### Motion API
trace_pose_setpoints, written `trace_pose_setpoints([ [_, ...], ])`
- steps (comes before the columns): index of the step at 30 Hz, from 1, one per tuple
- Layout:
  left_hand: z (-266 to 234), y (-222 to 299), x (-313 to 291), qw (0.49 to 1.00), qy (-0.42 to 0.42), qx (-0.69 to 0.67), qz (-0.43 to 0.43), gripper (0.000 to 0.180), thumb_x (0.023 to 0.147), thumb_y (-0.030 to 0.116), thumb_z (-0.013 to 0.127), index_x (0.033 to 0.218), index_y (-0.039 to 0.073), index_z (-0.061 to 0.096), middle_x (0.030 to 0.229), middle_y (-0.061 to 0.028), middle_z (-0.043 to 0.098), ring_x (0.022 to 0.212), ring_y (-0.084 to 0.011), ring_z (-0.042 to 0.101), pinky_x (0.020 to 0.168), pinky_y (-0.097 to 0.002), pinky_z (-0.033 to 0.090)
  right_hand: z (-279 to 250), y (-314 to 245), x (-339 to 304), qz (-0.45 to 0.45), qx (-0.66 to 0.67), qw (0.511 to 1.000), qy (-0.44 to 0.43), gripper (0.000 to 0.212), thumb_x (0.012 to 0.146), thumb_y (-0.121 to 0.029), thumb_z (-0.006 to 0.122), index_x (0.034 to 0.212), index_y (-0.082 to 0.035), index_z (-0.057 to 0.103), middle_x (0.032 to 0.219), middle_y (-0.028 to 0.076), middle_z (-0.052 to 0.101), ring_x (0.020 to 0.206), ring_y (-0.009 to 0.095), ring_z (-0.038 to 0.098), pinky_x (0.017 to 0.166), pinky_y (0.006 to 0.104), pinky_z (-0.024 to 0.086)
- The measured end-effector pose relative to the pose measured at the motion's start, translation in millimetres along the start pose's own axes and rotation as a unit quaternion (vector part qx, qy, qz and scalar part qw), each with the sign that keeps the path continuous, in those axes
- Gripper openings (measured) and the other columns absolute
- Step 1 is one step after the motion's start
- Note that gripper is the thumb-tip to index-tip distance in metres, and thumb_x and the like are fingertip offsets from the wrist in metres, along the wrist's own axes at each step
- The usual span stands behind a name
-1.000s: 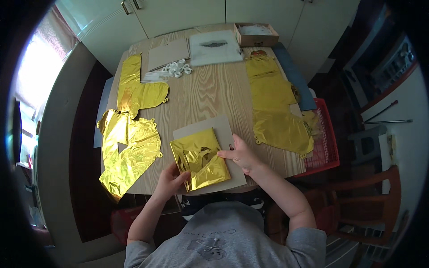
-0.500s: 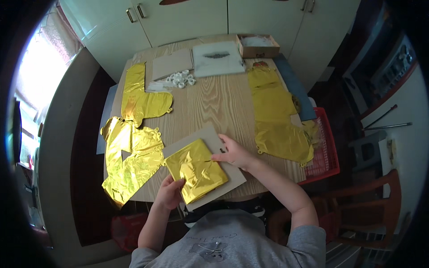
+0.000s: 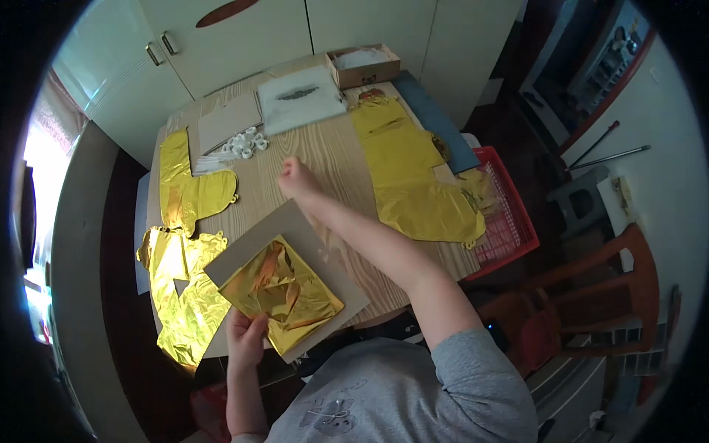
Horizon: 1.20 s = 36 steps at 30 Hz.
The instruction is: Folding and smoothing gold-colored foil items on a wooden table to prepare them for packaging.
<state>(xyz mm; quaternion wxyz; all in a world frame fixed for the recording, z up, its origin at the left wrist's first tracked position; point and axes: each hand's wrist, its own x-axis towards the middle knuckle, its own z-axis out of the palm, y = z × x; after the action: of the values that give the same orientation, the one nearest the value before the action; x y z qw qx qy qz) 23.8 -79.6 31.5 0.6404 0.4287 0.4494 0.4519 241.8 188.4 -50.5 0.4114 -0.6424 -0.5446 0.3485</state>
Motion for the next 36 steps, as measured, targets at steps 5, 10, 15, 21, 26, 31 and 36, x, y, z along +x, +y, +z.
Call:
trace_pose_setpoints([
  [5,-21.6,4.0,33.7,0.994,-0.088,0.063,0.010,0.021,0.091,0.001,0.055,0.112,0.002,0.056,0.090,-0.0028,0.064,0.067,-0.0066,0.054,0.058,-0.0228,0.042,25.1,-35.6,-32.1,0.049,0.102,0.980,-0.166,0.046,0.086,-0.022,0.063,0.124,-0.004,0.046,0.100,0.008,0.060,0.090,0.015,0.060,0.071,0.0316,0.052],
  [10,-18.6,1.8,44.7,0.991,-0.127,0.022,-0.018,0.014,0.092,0.000,0.056,0.106,0.001,0.058,0.085,-0.0003,0.062,0.068,-0.0060,0.051,0.060,-0.0229,0.041,28.4,-54.5,-48.3,0.166,0.186,0.934,-0.256,0.045,0.087,-0.024,0.062,0.124,-0.005,0.047,0.101,0.009,0.059,0.085,0.015,0.058,0.068,0.0311,0.051],
  [15,1.9,7.9,39.9,0.980,-0.182,0.076,0.017,0.018,0.093,0.000,0.056,0.111,0.002,0.059,0.089,0.0004,0.063,0.069,-0.0047,0.051,0.062,-0.0218,0.043,29.6,-58.7,-64.6,0.157,0.244,0.945,-0.153,0.037,0.076,-0.019,0.066,0.107,-0.003,0.054,0.082,0.006,0.064,0.070,0.015,0.063,0.062,0.0311,0.050],
  [21,-25.5,16.4,42.0,0.990,-0.132,0.057,-0.010,0.015,0.093,0.000,0.057,0.107,0.000,0.059,0.086,0.0002,0.063,0.068,-0.0053,0.051,0.060,-0.0221,0.042,23.6,-52.7,-54.2,0.201,0.195,0.942,-0.187,0.040,0.084,-0.024,0.062,0.118,-0.006,0.051,0.094,0.009,0.060,0.074,0.015,0.058,0.065,0.0302,0.049],
  [26,-2.6,15.9,43.7,0.979,-0.148,0.142,0.009,0.011,0.092,0.002,0.060,0.104,0.000,0.060,0.079,0.0004,0.062,0.066,-0.0053,0.052,0.059,-0.0228,0.043,45.5,-8.2,-32.9,0.124,0.201,0.969,-0.075,0.037,0.082,-0.018,0.063,0.115,-0.005,0.053,0.092,0.007,0.062,0.077,0.014,0.061,0.068,0.0320,0.050],
  [31,3.7,14.8,49.8,0.992,-0.116,0.007,-0.058,0.013,0.089,0.002,0.060,0.102,0.001,0.062,0.076,0.0019,0.061,0.060,-0.0053,0.049,0.055,-0.0226,0.039,46.8,-22.4,-7.1,-0.039,0.094,0.994,-0.049,0.037,0.081,-0.016,0.062,0.114,-0.003,0.054,0.102,0.010,0.063,0.087,0.019,0.063,0.076,0.0335,0.050],
  [36,-26.7,-17.4,36.2,0.970,-0.056,-0.208,-0.113,0.031,0.087,-0.001,0.059,0.118,0.000,0.056,0.112,-0.0089,0.065,0.098,-0.0171,0.063,0.086,-0.0316,0.050,-24.0,-31.9,80.9,-0.281,-0.283,0.917,-0.010,0.041,0.081,-0.016,0.055,0.120,-0.002,0.053,0.127,0.014,0.056,0.118,0.032,0.053,0.097,0.0433,0.044],
])
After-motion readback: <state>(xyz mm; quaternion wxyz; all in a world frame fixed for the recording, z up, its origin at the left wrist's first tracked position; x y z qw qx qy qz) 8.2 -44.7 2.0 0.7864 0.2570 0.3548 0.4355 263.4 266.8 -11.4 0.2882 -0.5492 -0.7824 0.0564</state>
